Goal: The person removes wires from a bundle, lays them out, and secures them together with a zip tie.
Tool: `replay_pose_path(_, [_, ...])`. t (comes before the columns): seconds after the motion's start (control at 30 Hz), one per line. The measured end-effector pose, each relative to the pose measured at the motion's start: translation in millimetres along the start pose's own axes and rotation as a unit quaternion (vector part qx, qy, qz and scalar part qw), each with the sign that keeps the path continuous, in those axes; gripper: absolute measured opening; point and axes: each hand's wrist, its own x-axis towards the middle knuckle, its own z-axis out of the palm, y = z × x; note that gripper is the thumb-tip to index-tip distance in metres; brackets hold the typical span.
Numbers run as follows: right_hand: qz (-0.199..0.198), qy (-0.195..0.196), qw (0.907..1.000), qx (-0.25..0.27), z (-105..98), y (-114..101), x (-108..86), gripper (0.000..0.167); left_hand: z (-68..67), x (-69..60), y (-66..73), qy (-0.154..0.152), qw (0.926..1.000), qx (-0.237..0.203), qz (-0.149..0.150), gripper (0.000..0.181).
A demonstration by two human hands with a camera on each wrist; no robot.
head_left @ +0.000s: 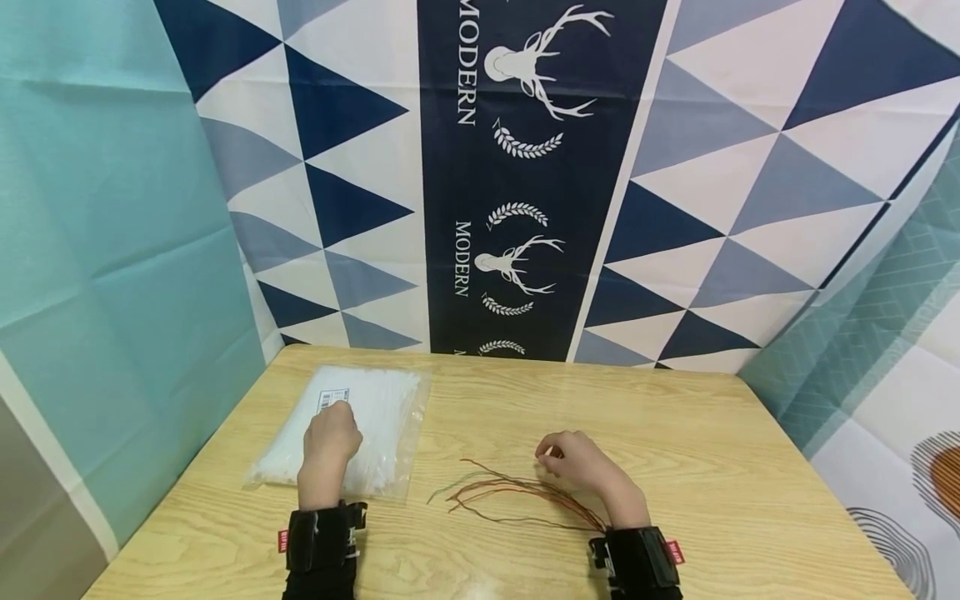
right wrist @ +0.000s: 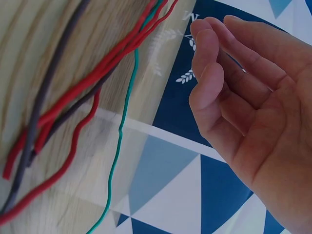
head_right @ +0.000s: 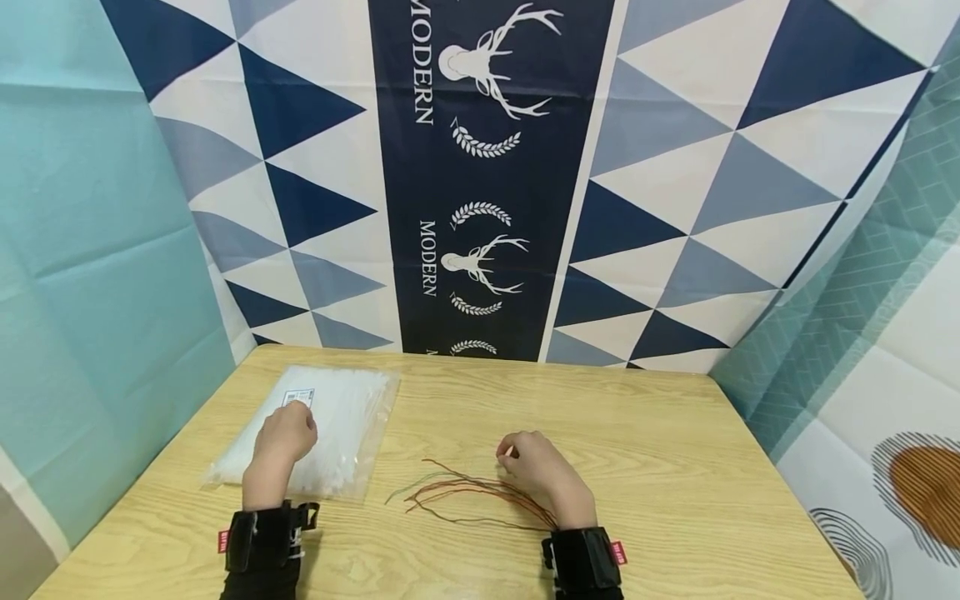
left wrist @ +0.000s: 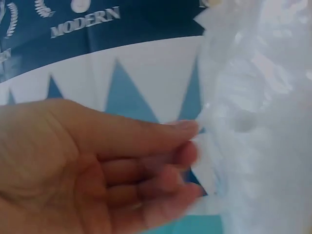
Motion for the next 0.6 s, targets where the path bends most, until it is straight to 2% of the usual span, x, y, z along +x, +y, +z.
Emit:
replay_pose_path(0.1, [-0.004, -0.001, 1.0, 0.0, 0, -1, -0.3, 0.016, -4.5, -2.4, 7.2, -0.02, 0.9981, -0.041, 0.041, 0.014])
replay_pose_path(0.17, [-0.01, -0.003, 0.9999, 0.002, -1, -3, -0.7, 0.017, -6.9, -3.8, 14.3, -0.027, 0.9946, -0.062, 0.078, 0.015])
replay_pose_path(0.33, [-0.035, -0.011, 0.9991, 0.021, -2, -9, -0.8, 0.018, -9.8, -9.4, 33.1, -0.007, 0.9774, -0.121, 0.173, 0.015])
replay_pose_path(0.43, [-0.057, -0.022, 0.9973, 0.041, -3, -14, 0.1, 0.02, -10.0, -14.8, 44.5, 0.023, 0.9669, -0.126, 0.22, 0.019])
replay_pose_path(0.5, [-0.073, -0.027, 0.9956, 0.052, -4, -19, 0.3, 0.021, -8.3, -18.6, 52.6, 0.059, 0.9593, -0.119, 0.249, 0.02])
replay_pose_path(0.57, [-0.088, -0.026, 0.9942, 0.056, -4, -26, -0.1, 0.023, -5.3, -22.5, 60.8, 0.115, 0.9429, -0.116, 0.29, 0.02])
replay_pose_path(0.6, [-0.095, -0.02, 0.9934, 0.06, -4, -30, -0.6, 0.025, -3.3, -24.0, 65.1, 0.144, 0.9298, -0.122, 0.316, 0.02])
